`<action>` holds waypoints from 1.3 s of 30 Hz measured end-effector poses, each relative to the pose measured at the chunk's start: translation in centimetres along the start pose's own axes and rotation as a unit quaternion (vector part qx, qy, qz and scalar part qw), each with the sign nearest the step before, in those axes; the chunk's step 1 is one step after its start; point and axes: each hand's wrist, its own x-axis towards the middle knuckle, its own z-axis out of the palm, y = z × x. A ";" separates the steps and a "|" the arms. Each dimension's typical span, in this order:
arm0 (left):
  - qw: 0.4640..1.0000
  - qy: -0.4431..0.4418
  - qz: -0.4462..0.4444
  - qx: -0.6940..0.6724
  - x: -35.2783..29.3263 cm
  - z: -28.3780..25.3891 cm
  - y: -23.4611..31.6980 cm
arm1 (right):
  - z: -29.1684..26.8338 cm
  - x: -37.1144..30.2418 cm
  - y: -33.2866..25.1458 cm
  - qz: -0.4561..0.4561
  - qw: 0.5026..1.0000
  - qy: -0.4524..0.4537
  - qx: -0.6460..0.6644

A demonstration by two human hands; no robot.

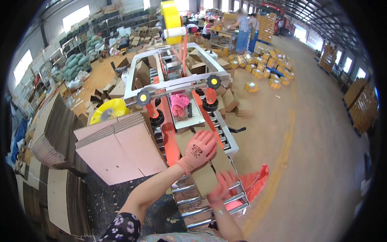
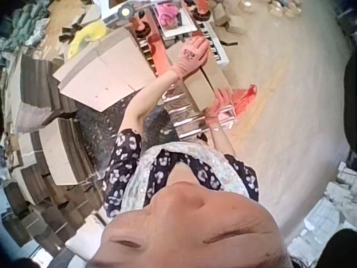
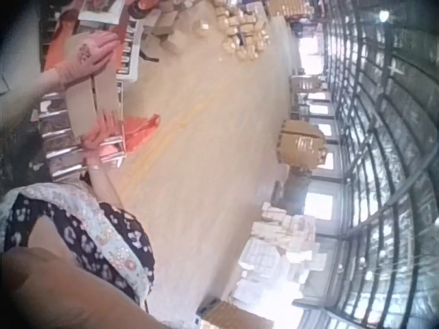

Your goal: The person repeatedly picks up flat cardboard sheets, places them on a conveyor-fed box-forming machine, and folds them into boxes. The finished boxes are stacked nearby. The task is performed continuously in a warehouse setting.

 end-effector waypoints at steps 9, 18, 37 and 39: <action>0.935 -0.125 -0.319 0.088 -20.2 -13.9 -8.3 | 17.2 8.2 -15.0 -0.261 0.917 -0.245 0.178; 0.894 -0.148 -0.318 0.279 -22.8 -30.7 -11.3 | 22.5 5.6 -22.0 -0.330 0.858 -0.278 0.277; 0.900 -0.340 -0.244 -0.127 -16.1 -33.9 13.6 | -0.5 1.3 -17.6 -0.344 0.827 -0.337 0.290; 0.964 -0.237 -0.085 0.081 -18.4 -32.4 13.1 | -2.3 1.9 -17.4 -0.345 0.875 -0.298 0.161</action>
